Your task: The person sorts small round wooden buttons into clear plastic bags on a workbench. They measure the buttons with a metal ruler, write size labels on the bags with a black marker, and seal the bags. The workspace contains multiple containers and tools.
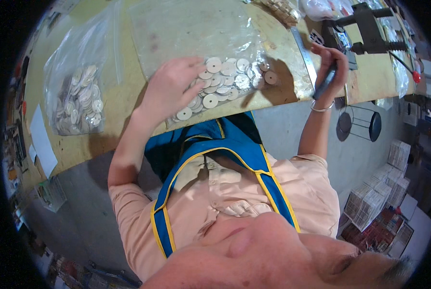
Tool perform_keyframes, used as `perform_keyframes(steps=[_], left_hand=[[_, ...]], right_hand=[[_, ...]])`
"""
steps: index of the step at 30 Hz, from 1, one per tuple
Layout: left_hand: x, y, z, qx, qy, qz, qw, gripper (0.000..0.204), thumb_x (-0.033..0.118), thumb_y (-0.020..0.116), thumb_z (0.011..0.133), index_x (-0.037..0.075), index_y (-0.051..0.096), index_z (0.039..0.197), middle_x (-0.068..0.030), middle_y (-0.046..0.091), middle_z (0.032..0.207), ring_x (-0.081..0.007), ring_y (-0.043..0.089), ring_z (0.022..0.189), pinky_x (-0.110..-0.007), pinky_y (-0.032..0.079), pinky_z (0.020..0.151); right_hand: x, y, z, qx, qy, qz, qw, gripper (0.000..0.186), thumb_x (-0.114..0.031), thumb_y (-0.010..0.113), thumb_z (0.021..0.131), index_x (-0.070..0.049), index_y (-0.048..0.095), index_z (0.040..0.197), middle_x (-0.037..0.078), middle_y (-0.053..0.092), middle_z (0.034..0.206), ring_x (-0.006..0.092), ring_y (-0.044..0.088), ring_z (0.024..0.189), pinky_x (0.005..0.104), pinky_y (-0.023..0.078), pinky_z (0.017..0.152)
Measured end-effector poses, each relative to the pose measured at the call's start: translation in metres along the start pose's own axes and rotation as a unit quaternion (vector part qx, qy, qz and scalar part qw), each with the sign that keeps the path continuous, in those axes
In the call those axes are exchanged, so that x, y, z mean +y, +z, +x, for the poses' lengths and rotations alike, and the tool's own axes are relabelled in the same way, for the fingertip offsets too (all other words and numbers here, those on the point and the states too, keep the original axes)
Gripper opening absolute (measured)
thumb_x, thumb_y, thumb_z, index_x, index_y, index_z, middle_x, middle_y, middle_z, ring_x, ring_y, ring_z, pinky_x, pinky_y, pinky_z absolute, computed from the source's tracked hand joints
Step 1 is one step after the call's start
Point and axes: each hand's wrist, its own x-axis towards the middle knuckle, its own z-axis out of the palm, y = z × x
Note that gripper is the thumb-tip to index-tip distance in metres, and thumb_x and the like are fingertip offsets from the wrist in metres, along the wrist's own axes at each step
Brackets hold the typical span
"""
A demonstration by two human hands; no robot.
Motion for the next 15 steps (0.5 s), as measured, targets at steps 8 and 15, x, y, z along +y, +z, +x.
perform_keyframes(steps=[8,15], left_hand=[[0.035,0.023,-0.009,-0.005,0.007,0.039,0.999,0.052,0.023,0.077,0.081,0.01,0.064,0.129,-0.0106,0.055,0.143,-0.0313,0.052,0.132,-0.048,0.041,0.109],[0.036,0.031,-0.017,0.032,-0.011,0.049,0.998,0.054,0.024,0.078,0.08,0.013,0.063,0.131,-0.0061,0.055,0.145,-0.0285,0.051,0.134,-0.048,0.041,0.11]], right_hand=[[0.029,0.006,0.004,-0.212,0.115,-0.392,0.888,0.022,-0.017,0.067,0.091,-0.01,0.058,0.109,0.023,0.069,0.086,0.0455,0.067,0.085,0.0551,0.051,0.07],[0.064,-0.012,0.022,-0.242,0.124,-0.4,0.875,0.03,0.001,0.056,0.086,-0.007,0.053,0.115,0.03,0.069,0.092,0.0496,0.065,0.092,0.0576,0.05,0.076]])
